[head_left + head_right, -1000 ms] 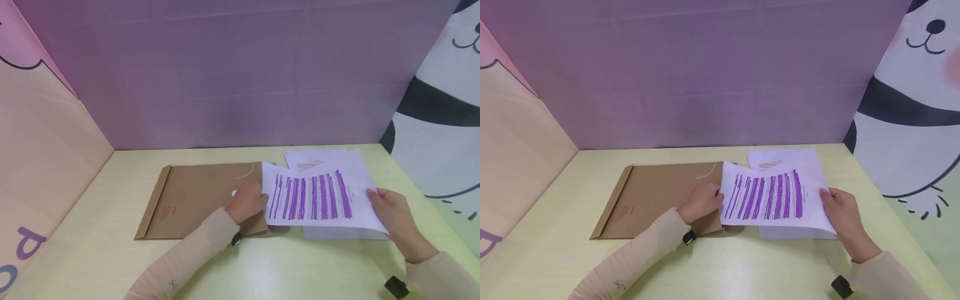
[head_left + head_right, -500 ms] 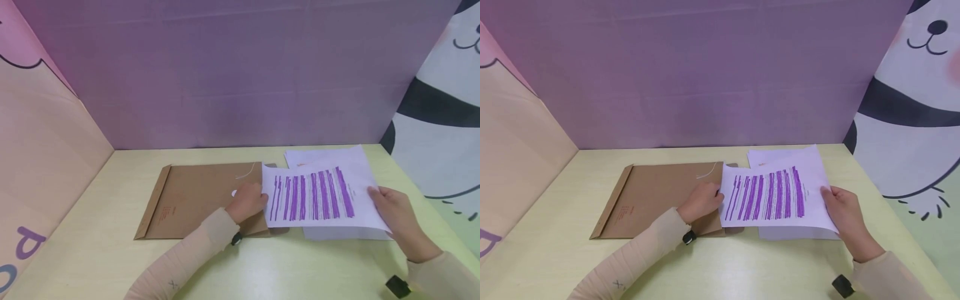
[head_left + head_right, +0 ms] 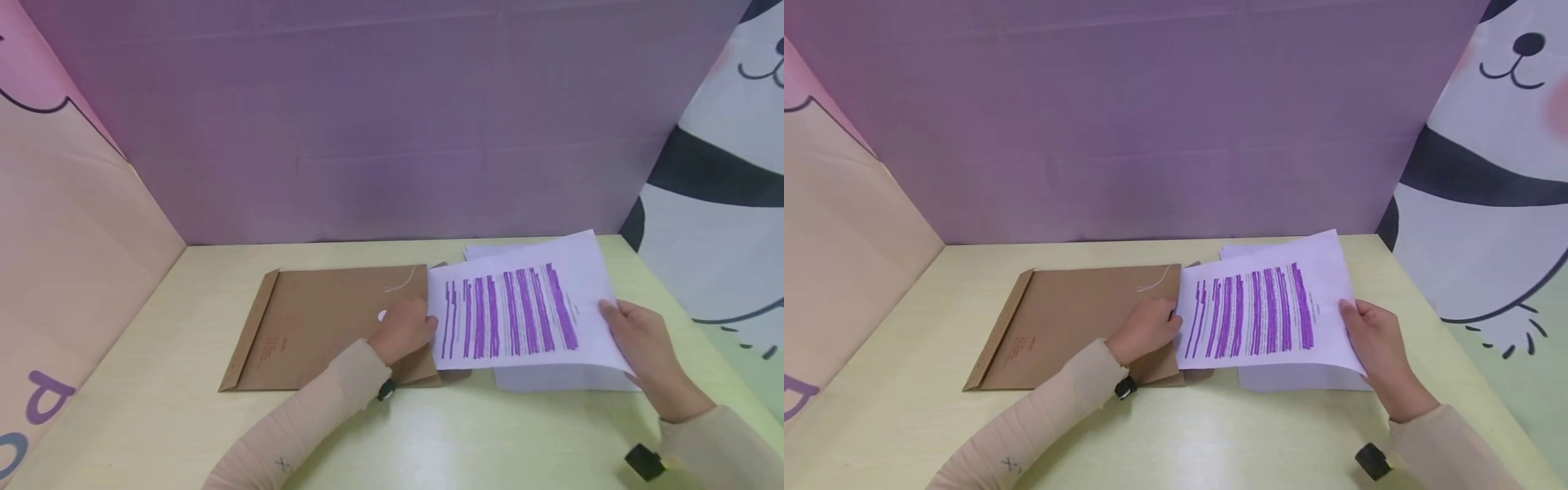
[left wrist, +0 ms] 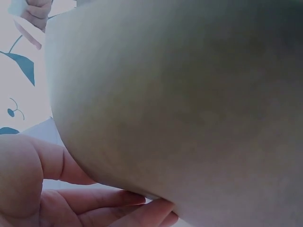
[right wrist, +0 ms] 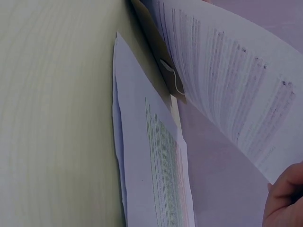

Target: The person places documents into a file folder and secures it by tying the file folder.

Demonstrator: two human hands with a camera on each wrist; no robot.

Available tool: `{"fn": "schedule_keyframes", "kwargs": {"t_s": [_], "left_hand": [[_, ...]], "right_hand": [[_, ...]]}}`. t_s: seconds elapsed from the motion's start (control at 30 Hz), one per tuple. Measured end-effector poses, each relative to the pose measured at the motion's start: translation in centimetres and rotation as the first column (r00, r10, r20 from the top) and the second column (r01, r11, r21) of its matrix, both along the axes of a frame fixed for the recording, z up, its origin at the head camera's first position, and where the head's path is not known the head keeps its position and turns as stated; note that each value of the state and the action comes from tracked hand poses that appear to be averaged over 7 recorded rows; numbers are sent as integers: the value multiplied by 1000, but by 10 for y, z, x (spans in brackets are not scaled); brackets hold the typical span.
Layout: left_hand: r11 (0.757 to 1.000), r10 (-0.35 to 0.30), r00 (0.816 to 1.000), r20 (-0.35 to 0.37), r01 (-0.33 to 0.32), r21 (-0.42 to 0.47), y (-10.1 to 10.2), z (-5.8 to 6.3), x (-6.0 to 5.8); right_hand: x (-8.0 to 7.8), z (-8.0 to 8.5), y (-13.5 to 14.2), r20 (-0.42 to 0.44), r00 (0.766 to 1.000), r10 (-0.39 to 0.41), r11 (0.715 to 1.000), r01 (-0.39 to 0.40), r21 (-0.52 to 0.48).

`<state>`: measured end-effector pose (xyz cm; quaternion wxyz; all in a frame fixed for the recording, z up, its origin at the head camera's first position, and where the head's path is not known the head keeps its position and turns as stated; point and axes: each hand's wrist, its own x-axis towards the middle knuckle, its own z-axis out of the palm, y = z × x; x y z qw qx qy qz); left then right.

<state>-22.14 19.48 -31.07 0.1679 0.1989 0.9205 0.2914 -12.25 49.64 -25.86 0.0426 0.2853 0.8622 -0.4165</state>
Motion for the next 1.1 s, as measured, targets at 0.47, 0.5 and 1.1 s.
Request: {"fn": "schedule_keyframes", "kwargs": {"t_s": [0.47, 0.5, 1.1], "left_hand": [[1000, 4, 999, 37, -5, 23, -1, -7, 0], [1000, 4, 999, 39, -5, 26, -1, -8, 0], [997, 6, 1000, -8, -5, 81, 11, -1, 9]], "right_hand": [[-1, -5, 7, -38, 999, -4, 997, 1, -77], [-1, -6, 7, -38, 999, -3, 996, 0, -89], [1, -11, 6, -110, 994, -23, 986, 4, -167]]}}
